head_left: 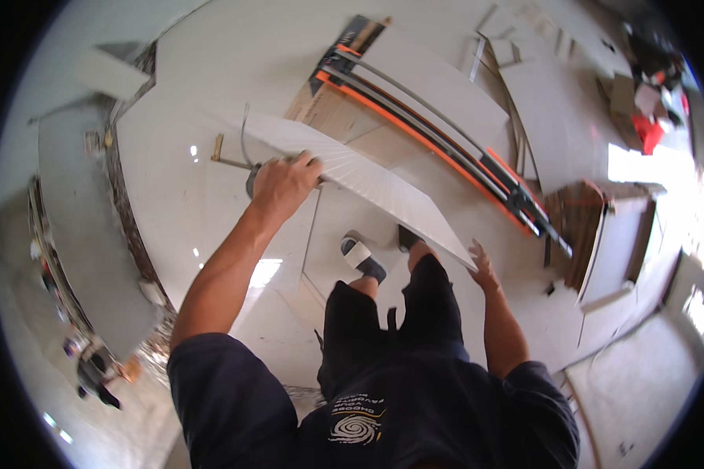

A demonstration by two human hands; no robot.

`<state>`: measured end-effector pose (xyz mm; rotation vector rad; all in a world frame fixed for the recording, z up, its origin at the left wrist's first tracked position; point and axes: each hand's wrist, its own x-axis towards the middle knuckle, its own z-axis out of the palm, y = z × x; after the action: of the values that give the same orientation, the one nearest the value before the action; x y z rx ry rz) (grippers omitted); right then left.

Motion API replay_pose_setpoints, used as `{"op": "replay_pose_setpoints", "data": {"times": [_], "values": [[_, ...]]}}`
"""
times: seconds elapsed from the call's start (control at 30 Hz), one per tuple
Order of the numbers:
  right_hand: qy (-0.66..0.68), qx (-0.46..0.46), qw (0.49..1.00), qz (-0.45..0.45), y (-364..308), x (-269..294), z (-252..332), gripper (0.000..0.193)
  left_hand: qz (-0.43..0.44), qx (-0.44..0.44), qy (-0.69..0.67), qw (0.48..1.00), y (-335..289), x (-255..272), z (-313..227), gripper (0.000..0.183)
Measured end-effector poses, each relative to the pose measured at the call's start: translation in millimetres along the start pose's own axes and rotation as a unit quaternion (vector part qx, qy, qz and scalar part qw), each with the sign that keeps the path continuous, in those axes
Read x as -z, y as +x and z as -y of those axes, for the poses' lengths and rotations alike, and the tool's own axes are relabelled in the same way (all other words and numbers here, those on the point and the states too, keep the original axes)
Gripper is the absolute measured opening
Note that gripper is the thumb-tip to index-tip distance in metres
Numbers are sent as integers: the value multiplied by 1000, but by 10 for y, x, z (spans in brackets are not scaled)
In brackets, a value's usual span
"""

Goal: The person measures a large ceramic tile with a tape measure, marks it, and uses a manual tile cutter to score and snap the tile into two pieces. The person then measures and cuts a second tile in the same way.

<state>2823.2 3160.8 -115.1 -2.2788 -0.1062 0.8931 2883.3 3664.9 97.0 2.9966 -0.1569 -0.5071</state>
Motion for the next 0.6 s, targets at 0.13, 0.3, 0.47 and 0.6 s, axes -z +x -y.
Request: {"op": "replay_pose_setpoints", "data": {"times": [0.13, 0.3, 0.47, 0.6], "values": [[-55, 128, 987, -83, 636, -499, -30, 85, -72, -6, 11, 997, 2, -143, 55, 19], [3, 107, 990, -92, 1286, -998, -29, 57, -237, -56, 29, 969, 189, -517, 229, 25], [157, 73, 979, -109, 1540, -1308, -608, 47, 15, -5, -164, 986, 188, 28, 189, 44], [128, 239, 942, -195, 1897, -1801, -1092, 51, -97, -11, -191, 977, 74, -256, 66, 58]]}}
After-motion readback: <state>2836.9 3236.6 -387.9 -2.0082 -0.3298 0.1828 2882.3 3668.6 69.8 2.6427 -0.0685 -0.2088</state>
